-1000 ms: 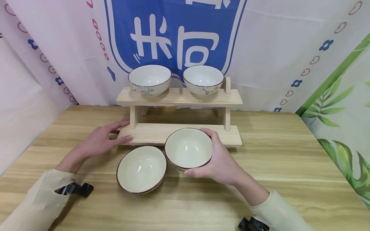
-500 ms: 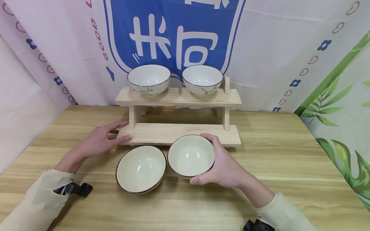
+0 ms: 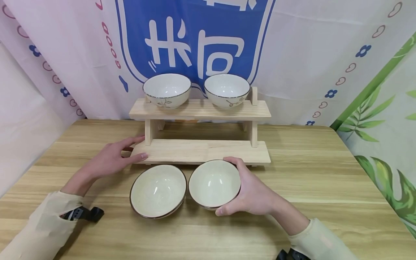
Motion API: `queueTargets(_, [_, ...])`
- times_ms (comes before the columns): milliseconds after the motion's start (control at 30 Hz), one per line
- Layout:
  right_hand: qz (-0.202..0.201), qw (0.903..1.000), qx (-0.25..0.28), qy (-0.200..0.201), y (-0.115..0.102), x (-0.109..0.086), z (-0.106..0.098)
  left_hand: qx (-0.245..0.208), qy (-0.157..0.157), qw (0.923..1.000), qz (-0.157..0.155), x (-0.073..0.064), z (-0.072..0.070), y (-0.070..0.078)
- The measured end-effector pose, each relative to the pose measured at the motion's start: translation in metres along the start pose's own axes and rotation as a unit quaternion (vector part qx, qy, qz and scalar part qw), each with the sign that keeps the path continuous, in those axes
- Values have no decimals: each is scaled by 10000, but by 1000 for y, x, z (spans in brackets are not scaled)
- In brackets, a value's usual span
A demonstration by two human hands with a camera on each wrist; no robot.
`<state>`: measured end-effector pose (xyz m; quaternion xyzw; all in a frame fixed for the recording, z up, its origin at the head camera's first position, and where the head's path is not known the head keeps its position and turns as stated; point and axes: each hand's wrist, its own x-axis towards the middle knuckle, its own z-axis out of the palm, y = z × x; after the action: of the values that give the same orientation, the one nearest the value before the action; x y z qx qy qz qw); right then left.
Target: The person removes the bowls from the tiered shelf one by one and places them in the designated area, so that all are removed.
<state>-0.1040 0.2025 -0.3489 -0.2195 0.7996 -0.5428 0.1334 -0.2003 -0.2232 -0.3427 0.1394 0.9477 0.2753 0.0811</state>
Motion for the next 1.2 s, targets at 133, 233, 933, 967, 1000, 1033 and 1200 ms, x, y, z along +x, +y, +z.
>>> queueTargets(133, [25, 10000, -21, -45, 1, -1, 0, 10, 10, 10000, 19, 0, 0, 0])
queueTargets(233, [63, 9999, -138, -58, 1, 0, 0, 14, 16, 10000, 16, 0, 0, 1])
queueTargets(933, [61, 9971, -572, -505, 0, 4, -5, 31, 11, 10000, 14, 0, 0, 1])
queueTargets(967, [66, 9969, -572, -527, 0, 5, -5, 33, 10, 10000, 10, 0, 0, 1])
queueTargets(1000, [81, 9968, -578, -549, -1, 5, -5, 32, 8, 10000, 7, -1, 0, 1])
queueTargets(1033, [95, 9967, -577, -567, -1, 5, -5, 28, 5, 10000, 14, 0, 0, 1])
queueTargets(1200, [194, 9958, -589, -677, -3, 4, -6, 19, -5, 10000, 24, 0, 0, 1])
